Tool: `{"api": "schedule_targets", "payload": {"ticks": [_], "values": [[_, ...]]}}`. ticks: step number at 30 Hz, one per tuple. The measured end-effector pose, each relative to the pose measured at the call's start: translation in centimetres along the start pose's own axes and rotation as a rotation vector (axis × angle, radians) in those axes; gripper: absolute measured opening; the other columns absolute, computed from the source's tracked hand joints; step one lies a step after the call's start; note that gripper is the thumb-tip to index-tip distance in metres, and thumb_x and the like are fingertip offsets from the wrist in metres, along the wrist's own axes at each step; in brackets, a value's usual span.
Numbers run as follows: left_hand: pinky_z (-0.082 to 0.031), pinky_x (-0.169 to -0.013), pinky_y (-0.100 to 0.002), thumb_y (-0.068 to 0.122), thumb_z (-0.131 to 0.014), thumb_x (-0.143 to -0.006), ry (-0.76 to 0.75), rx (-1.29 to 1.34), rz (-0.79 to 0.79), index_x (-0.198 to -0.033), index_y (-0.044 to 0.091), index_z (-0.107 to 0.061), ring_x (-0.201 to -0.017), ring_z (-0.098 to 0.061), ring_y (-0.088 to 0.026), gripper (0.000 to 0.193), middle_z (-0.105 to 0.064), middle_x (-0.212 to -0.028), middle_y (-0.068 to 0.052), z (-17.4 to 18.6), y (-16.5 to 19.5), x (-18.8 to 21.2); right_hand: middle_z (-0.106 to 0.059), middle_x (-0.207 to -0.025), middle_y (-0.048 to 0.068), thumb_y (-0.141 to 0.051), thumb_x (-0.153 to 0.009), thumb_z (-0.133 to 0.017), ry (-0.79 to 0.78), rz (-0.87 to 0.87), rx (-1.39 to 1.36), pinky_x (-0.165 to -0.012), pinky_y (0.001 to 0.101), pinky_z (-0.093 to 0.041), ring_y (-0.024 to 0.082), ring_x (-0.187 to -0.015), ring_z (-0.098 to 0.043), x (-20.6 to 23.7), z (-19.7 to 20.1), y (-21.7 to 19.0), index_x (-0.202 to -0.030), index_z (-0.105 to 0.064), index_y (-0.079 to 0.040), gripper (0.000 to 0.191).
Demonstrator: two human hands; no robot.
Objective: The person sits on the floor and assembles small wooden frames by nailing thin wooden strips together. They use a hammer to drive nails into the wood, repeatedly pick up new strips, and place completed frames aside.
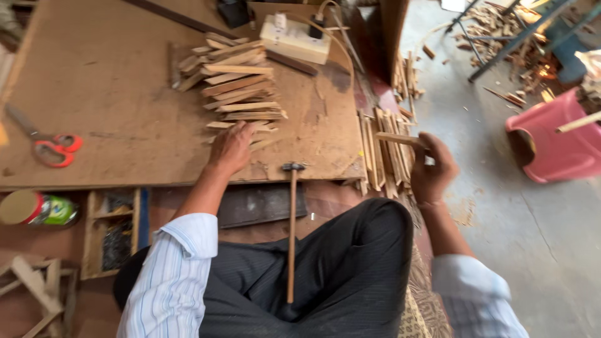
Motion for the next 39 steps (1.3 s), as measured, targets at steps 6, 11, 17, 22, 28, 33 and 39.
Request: {"api": "schedule_targets", "payload": {"ticks": [6, 11, 17, 22, 28, 33, 39], "values": [[-0.065, -0.074, -0.04, 0.004, -0.062, -0.098, 0.038, 1.474, 0.272, -0.116, 0.003, -0.058, -0.091, -0.074, -0.028, 0.018, -0.075, -0.103, -0.012, 2.0, -0.8, 4.0, -0.074, -0.119, 0.011, 0.017, -0.096, -0.066, -0.191, 0.06, -0.38, -0.09, 0.0311, -0.059, 0.014, -0.095, -0.07, 0.9, 0.8, -11.4, -0.123, -0.069, -0.001, 0.032], [-0.066, -0.086, -0.037, -0.001, -0.072, -0.094, 0.068, 1.892, 0.022, -0.122, -0.001, -0.061, -0.103, -0.075, -0.03, 0.03, -0.073, -0.107, -0.013, 3.3, 0.3, 10.4, -0.077, -0.106, 0.01, 0.006, -0.087, -0.075, -0.449, 0.112, -0.413, -0.077, 0.0287, -0.062, 0.019, -0.091, -0.076, 5.8, -6.3, -19.4, -0.116, -0.073, -0.004, 0.03], [-0.064, -0.079, -0.036, -0.003, -0.073, -0.095, 0.229, 1.733, 0.174, -0.112, -0.006, -0.068, -0.09, -0.073, -0.024, 0.018, -0.075, -0.108, -0.019, 2.3, 1.4, 13.9, -0.076, -0.09, 0.009, -0.008, -0.08, -0.083, -0.618, -0.079, -0.398, -0.066, 0.0303, -0.056, 0.018, -0.076, -0.074, 9.1, -13.0, -20.1, -0.111, -0.074, -0.004, 0.033], [-0.064, -0.085, -0.032, -0.007, -0.075, -0.087, 0.315, 1.655, 0.121, -0.11, -0.003, -0.065, -0.096, -0.075, -0.019, 0.025, -0.074, -0.112, -0.017, 0.9, 1.9, 14.5, -0.076, -0.083, 0.009, -0.011, -0.082, -0.084, -0.691, -0.158, -0.51, -0.064, 0.0279, -0.054, 0.013, -0.071, -0.068, 10.4, -14.8, -18.3, -0.104, -0.076, -0.004, 0.024], [-0.064, -0.078, -0.032, -0.007, -0.073, -0.087, 0.337, 1.814, 0.161, -0.107, -0.002, -0.065, -0.088, -0.074, -0.02, 0.022, -0.075, -0.106, -0.016, -1.2, 2.5, 14.5, -0.076, -0.08, 0.01, -0.014, -0.084, -0.084, -0.68, -0.202, -0.491, -0.062, 0.0282, -0.054, 0.013, -0.069, -0.068, 11.5, -15.6, -17.1, -0.105, -0.077, -0.003, 0.026], [-0.052, -0.073, -0.023, -0.006, -0.079, -0.09, 0.279, 1.749, 0.107, -0.11, -0.003, -0.072, -0.087, -0.065, -0.013, 0.02, -0.073, -0.104, -0.01, -2.1, 2.3, 14.5, -0.078, -0.09, 0.012, -0.01, -0.086, -0.08, -0.668, -0.121, -0.522, -0.068, 0.0299, -0.059, 0.018, -0.077, -0.076, 11.6, -15.8, -17.2, -0.103, -0.076, -0.002, 0.019], [-0.055, -0.087, -0.027, -0.002, -0.08, -0.083, 0.261, 1.693, 0.193, -0.109, 0.0, -0.074, -0.098, -0.068, -0.014, 0.027, -0.075, -0.107, -0.008, -2.3, 2.2, 14.6, -0.077, -0.098, 0.015, -0.003, -0.083, -0.077, -0.645, -0.061, -0.524, -0.073, 0.0341, -0.06, 0.027, -0.086, -0.077, 11.5, -15.7, -17.7, -0.106, -0.074, -0.001, 0.023]]}}
Point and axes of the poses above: each hand's wrist, its own x-axis away from the middle knuckle, its own z-axis out of the back of the hand, y = z × x, the point moved 3 cm from there along -x, towards the middle knuckle
